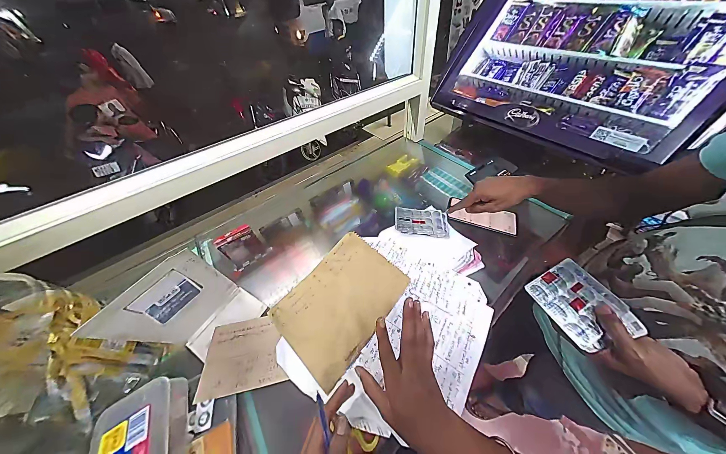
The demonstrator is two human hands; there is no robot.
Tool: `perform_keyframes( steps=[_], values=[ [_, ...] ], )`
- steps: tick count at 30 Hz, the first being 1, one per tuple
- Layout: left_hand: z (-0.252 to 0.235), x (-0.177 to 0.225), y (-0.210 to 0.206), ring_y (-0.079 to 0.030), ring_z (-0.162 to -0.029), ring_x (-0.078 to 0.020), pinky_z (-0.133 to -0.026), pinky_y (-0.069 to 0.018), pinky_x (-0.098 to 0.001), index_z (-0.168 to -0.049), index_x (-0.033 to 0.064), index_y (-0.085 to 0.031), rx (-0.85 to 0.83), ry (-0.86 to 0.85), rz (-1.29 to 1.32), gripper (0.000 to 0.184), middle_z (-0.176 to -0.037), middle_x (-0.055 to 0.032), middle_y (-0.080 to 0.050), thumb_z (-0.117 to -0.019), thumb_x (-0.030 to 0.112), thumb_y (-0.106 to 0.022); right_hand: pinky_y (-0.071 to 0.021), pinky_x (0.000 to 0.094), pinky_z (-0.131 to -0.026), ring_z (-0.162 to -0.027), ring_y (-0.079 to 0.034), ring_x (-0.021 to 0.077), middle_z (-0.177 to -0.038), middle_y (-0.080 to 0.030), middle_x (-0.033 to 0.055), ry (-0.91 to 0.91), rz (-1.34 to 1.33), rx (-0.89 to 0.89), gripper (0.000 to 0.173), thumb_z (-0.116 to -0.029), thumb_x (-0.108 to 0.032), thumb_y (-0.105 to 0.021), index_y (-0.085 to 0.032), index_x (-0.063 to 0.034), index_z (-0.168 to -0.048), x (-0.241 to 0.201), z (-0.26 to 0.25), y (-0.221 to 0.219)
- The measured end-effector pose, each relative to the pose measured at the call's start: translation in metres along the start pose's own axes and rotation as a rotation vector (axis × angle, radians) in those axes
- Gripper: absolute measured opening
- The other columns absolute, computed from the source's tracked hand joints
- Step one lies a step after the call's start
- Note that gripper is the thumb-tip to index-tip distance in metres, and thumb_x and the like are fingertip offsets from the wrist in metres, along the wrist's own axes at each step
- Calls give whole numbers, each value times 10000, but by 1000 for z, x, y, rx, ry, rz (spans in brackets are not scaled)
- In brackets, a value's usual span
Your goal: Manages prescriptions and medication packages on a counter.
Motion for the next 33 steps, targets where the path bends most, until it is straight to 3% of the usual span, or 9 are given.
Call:
perform_keyframes(
  steps=[3, 5, 6, 8, 11, 19, 24, 28, 33],
  values=[
    [2, 4, -5, -583, -760, -10, -653, -509, -223, -1448, -127, -394, -20, 31, -60, 453, -1389, -214, -560, -1047, 84, -394, -326, 453, -1115, -1470, -366, 273, -1561, -391, 198, 18, -154, -22, 527, -1026, -515, -468, -418, -262, -1485, -4, 1, 5],
    [2, 6, -7, -601, -780, -40, -687, -528, -245, -1466, -138, -361, -36, 42, -120, 490, -1328, -234, -571, -1030, 77, -424, -368, 391, -996, -1275, -521, 206, -1397, -549, 95, 66, -272, -4, 380, -1040, -423, -493, -498, -281, -1392, -9, 0, 9],
    [2, 6, -8, -608, -755, -79, -680, -541, -279, -1461, -145, -361, -37, 53, -152, 493, -1229, -238, -597, -1025, 71, -439, -375, 363, -966, -1174, -559, 180, -1295, -589, 54, 96, -309, -2, 330, -1046, -381, -493, -514, -295, -1364, -11, 1, 11],
    [3, 8, -9, -594, -708, -140, -658, -537, -324, -1442, -167, -372, -37, 56, -201, 492, -1074, -242, -607, -1006, 48, -449, -375, 351, -932, -1028, -588, 164, -1134, -625, 11, 160, -359, -5, 299, -1037, -310, -506, -544, -313, -1334, -16, 5, 12],
    [5, 11, -10, -601, -747, -132, -680, -537, -302, -1419, -174, -394, -40, 58, -196, 472, -1146, -266, -583, -991, 19, -440, -374, 356, -892, -902, -584, 163, -988, -620, -9, 233, -392, -43, 310, -1022, -244, -544, -561, -328, -1320, -22, 10, 12],
    [6, 20, -14, -627, -770, -179, -709, -552, -326, -1430, -192, -401, -66, 5, -263, 484, -1166, -312, -592, -981, -13, -430, -368, 377, -918, -877, -594, 170, -919, -662, -1, 273, -437, -52, 226, -980, -159, -555, -700, -200, -1149, -21, 17, 10],
    [6, 25, -15, -639, -762, -208, -710, -561, -347, -1447, -208, -373, -86, -1, -311, 517, -1153, -323, -603, -967, -25, -439, -372, 368, -916, -868, -597, 162, -914, -674, -5, 267, -435, -38, 227, -995, -146, -535, -703, -182, -1143, -20, 18, 9],
    [6, 27, -17, -655, -867, -275, -784, -556, -388, -1459, -207, -362, -93, -17, -327, 545, -1208, -356, -598, -947, -38, -441, -369, 369, -932, -881, -603, 164, -923, -683, 5, 261, -443, -33, 217, -992, -136, -535, -706, -165, -1123, -20, 19, 10],
    [7, 32, -19, -663, -759, -283, -744, -564, -433, -1483, -209, -312, -136, -6, -361, 584, -1093, -335, -658, -946, -26, -448, -368, 369, -928, -875, -604, 157, -911, -685, -2, 263, -444, -42, 226, -1001, -149, -537, -706, -157, -1150, -18, 19, 10]
  ],
)
Point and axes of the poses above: each hand's wrist, its own z-axis away from the middle knuckle, its own y-axis out of the back of the hand, x = y × z, the point moved 6 cm from there along -z, towards the middle knuckle
